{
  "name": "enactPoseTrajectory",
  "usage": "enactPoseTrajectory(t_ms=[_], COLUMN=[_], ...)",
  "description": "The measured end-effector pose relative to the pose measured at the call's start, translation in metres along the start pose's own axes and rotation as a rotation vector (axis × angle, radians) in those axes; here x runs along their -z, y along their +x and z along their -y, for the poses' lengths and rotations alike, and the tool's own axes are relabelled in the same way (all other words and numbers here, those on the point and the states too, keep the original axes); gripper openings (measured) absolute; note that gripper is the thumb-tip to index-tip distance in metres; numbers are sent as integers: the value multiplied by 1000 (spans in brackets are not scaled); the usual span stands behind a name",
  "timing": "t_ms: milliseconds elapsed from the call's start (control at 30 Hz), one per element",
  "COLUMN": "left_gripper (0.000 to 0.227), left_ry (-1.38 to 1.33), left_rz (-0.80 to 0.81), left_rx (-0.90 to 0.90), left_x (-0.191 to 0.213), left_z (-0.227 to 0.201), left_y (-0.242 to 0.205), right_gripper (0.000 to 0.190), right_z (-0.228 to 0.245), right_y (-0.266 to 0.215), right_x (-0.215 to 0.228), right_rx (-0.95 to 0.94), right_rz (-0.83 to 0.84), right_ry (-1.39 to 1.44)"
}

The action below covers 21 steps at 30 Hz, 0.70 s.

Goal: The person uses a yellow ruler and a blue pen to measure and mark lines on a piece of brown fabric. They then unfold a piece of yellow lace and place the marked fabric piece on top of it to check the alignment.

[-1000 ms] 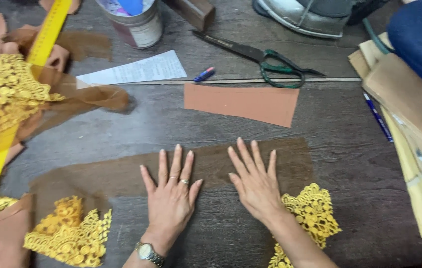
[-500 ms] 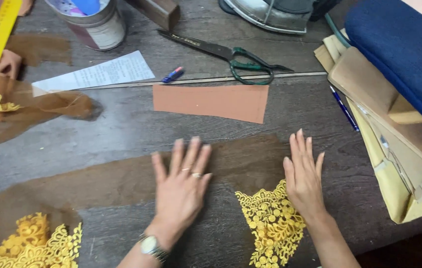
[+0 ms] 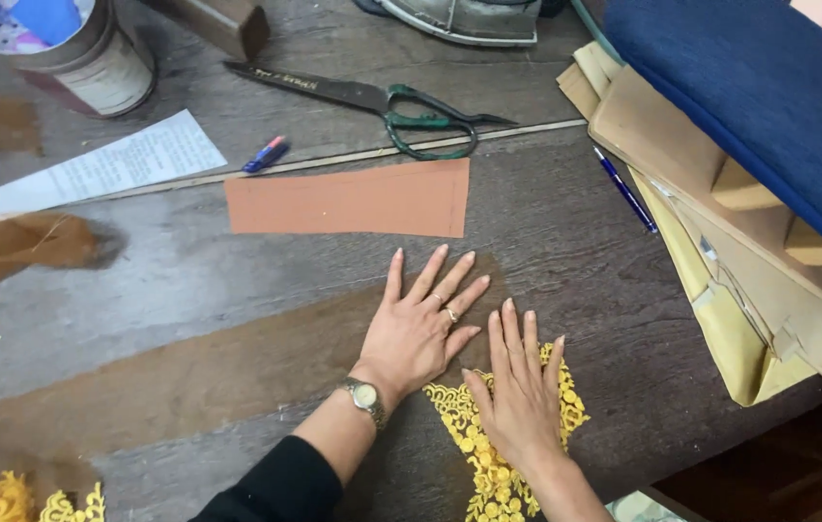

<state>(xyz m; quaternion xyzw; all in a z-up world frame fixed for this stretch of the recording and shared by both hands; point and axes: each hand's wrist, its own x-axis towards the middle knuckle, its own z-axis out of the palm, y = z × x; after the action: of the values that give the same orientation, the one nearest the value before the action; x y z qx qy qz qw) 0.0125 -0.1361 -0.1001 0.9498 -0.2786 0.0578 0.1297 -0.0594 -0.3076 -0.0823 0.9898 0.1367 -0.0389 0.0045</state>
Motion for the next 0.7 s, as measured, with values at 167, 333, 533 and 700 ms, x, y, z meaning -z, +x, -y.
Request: enactPoseTrajectory(t_ms=[167,333,533,700], left_gripper=[59,57,57,62], left_ry=[-57,-120,75,195], left_rz=[12,19,7,-16], left_rx=[-1,207,460,511], left_x=[0,48,64,64], left_z=[1,32,55,61], left_y=[-1,-30,-118,-160], right_gripper=[70,58,58,62], right_z=[4,-24,-6,10], right_y=[11,33,60,69], right_x=[22,34,31,13], right_rx=[-142,-95,18,141], right_rz=[215,-18,-54,-20], right_ry=[239,313,327,217])
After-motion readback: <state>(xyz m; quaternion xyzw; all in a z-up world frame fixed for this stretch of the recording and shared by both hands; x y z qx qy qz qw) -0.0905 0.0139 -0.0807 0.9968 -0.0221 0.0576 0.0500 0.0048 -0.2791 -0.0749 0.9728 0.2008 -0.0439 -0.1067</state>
